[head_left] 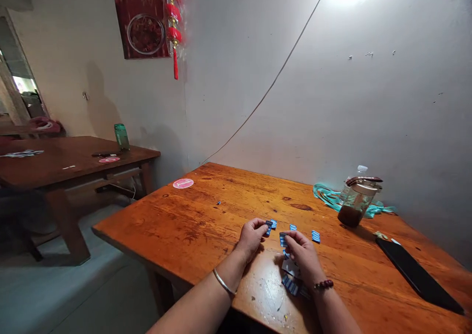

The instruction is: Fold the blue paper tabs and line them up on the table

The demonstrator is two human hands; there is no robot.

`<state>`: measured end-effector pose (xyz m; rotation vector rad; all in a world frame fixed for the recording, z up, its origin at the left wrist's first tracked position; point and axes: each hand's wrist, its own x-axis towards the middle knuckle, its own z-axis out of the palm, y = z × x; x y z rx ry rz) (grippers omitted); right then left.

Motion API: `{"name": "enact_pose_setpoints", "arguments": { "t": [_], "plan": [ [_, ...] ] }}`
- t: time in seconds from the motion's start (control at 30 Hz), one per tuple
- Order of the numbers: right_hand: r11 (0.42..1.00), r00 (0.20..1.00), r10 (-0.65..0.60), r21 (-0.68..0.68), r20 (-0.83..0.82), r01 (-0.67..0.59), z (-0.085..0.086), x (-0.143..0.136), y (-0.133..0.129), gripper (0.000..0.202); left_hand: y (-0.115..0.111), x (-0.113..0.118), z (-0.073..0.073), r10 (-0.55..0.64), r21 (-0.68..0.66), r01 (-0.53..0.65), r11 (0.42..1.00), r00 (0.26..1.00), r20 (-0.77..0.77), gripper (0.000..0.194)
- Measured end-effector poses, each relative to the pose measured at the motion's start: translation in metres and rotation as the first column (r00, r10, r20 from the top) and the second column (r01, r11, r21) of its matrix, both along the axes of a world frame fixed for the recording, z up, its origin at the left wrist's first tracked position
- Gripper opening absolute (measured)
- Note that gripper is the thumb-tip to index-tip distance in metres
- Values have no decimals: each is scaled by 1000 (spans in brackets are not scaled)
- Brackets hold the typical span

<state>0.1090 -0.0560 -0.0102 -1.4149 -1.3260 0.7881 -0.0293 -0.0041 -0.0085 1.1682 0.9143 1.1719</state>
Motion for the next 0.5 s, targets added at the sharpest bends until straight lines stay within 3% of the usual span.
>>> {"name": "enact_pose_setpoints", "arguments": {
  "t": [0.2,0.5],
  "plan": [
    [1000,963,12,-2,-268,-13,-5,-8,1,31,-6,2,0,-89,73,93,993,995,-54,16],
    [999,956,-19,19,-294,26,-8,-10,2,29,-9,4,1,-295,-1,295,956,956,3,28]
  ]
}}
